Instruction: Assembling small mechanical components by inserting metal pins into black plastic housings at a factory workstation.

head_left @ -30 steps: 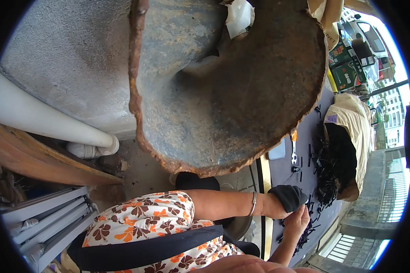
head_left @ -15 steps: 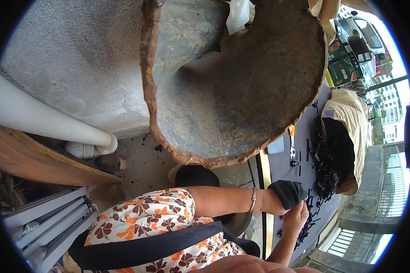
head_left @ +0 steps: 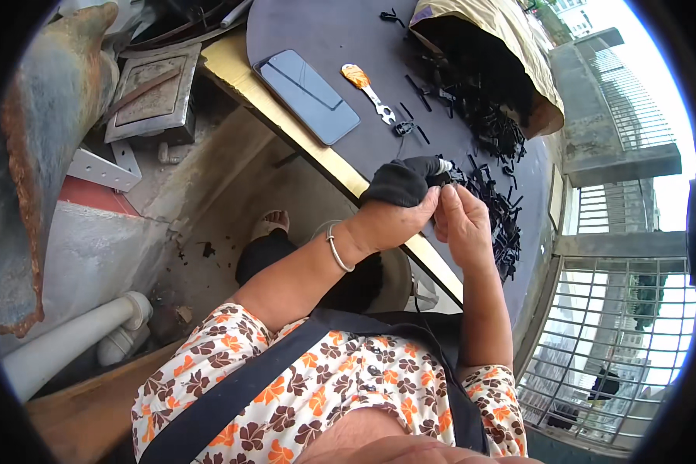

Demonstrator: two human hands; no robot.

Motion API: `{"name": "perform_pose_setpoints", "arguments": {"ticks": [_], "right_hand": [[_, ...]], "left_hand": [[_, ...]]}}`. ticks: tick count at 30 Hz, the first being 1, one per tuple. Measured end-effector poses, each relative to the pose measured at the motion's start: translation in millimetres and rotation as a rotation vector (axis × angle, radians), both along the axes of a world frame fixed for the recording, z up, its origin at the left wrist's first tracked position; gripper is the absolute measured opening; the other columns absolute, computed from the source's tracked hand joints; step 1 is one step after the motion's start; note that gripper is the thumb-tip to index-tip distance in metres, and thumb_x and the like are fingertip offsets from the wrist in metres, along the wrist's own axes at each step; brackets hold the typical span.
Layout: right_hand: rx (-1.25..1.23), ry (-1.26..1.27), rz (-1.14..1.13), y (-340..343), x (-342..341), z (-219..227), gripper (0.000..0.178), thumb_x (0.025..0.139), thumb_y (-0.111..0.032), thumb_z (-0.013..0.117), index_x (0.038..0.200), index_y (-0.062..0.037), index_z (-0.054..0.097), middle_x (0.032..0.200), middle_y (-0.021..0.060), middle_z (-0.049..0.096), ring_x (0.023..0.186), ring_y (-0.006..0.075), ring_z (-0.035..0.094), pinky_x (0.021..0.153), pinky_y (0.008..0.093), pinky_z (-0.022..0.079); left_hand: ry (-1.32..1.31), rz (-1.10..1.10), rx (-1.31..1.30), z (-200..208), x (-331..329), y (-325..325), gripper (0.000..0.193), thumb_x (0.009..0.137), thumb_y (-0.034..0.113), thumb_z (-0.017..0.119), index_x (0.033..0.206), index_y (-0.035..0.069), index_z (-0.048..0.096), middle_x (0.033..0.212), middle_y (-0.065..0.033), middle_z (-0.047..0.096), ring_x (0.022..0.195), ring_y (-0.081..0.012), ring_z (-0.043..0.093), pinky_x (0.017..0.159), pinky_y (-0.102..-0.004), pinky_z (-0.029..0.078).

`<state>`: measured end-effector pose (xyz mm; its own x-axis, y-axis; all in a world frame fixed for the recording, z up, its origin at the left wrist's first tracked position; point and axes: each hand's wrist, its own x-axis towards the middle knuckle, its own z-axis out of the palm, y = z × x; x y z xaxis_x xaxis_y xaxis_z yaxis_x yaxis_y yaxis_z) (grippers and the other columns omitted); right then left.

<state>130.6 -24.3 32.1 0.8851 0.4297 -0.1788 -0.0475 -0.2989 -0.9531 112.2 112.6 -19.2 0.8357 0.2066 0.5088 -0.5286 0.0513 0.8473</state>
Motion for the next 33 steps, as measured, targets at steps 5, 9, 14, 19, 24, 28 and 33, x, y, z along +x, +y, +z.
{"name": "perform_pose_setpoints", "arguments": {"ticks": [5, 9, 14, 19, 24, 28, 33], "right_hand": [[-0.072, -0.020, 0.003, 4, -2, 1, 0.029, 0.097, -0.026, 0.043, 0.074, -0.0086, 0.046, 0.058, -0.0063, 0.037, 0.045, 0.0024, 0.027, 0.039, 0.0194, 0.021], [-0.110, -0.039, 0.050, 6, 3, 2, 0.028, 0.096, -0.027, 0.044, 0.075, -0.0083, 0.047, 0.058, -0.0064, 0.038, 0.045, 0.0023, 0.028, 0.039, 0.0193, 0.021], [0.138, 0.215, -0.095, 20, 1, -13, 0.027, 0.096, -0.025, 0.045, 0.076, -0.0086, 0.052, 0.055, -0.0083, 0.038, 0.042, 0.0017, 0.029, 0.038, 0.0191, 0.023], [0.150, 0.222, -0.164, 22, -2, -22, 0.027, 0.096, -0.025, 0.044, 0.077, -0.0091, 0.052, 0.054, -0.0080, 0.036, 0.042, 0.0018, 0.027, 0.037, 0.0194, 0.020], [0.210, 0.303, -0.133, 21, -1, -12, 0.028, 0.096, -0.025, 0.044, 0.071, -0.0107, 0.046, 0.056, -0.0070, 0.035, 0.042, 0.0027, 0.028, 0.035, 0.0194, 0.019], [0.205, 0.278, -0.098, 17, -1, -15, 0.025, 0.096, -0.025, 0.043, 0.077, -0.0110, 0.052, 0.053, -0.0096, 0.034, 0.039, 0.0005, 0.026, 0.035, 0.0172, 0.018], [0.197, 0.238, -0.089, 15, -2, -8, 0.026, 0.096, -0.026, 0.044, 0.077, -0.0105, 0.051, 0.054, -0.0091, 0.036, 0.040, 0.0007, 0.026, 0.035, 0.0173, 0.019]], "left_hand": [[-0.060, 0.095, 0.041, -4, -3, 0, 0.018, 0.080, 0.002, 0.053, 0.095, -0.004, 0.059, 0.080, -0.0168, 0.064, 0.068, -0.0275, 0.061, 0.064, -0.0327, 0.049], [-0.100, 0.124, 0.158, -6, -2, 3, 0.016, 0.079, 0.001, 0.053, 0.093, -0.004, 0.059, 0.082, -0.0176, 0.062, 0.070, -0.0307, 0.060, 0.065, -0.0348, 0.049], [-0.091, 0.246, 0.423, -15, -3, 9, 0.019, 0.076, 0.001, 0.054, 0.093, -0.005, 0.059, 0.090, -0.0177, 0.061, 0.078, -0.0306, 0.059, 0.070, -0.0374, 0.048], [-0.064, 0.325, 0.429, -10, -7, 4, 0.022, 0.074, 0.002, 0.054, 0.095, -0.005, 0.059, 0.093, -0.0171, 0.061, 0.083, -0.0309, 0.059, 0.073, -0.0374, 0.048], [-0.067, 0.300, 0.311, -10, -7, 2, 0.021, 0.080, 0.005, 0.052, 0.098, -0.005, 0.059, 0.091, -0.0193, 0.062, 0.078, -0.0320, 0.060, 0.071, -0.0381, 0.048], [0.005, 0.234, 0.279, -9, -12, 0, 0.023, 0.081, 0.005, 0.051, 0.101, -0.006, 0.057, 0.088, -0.0197, 0.062, 0.076, -0.0322, 0.060, 0.070, -0.0374, 0.048], [-0.005, 0.188, 0.262, -4, -12, -1, 0.021, 0.081, 0.004, 0.051, 0.099, -0.007, 0.057, 0.087, -0.0197, 0.061, 0.075, -0.0321, 0.060, 0.069, -0.0381, 0.048]]}}
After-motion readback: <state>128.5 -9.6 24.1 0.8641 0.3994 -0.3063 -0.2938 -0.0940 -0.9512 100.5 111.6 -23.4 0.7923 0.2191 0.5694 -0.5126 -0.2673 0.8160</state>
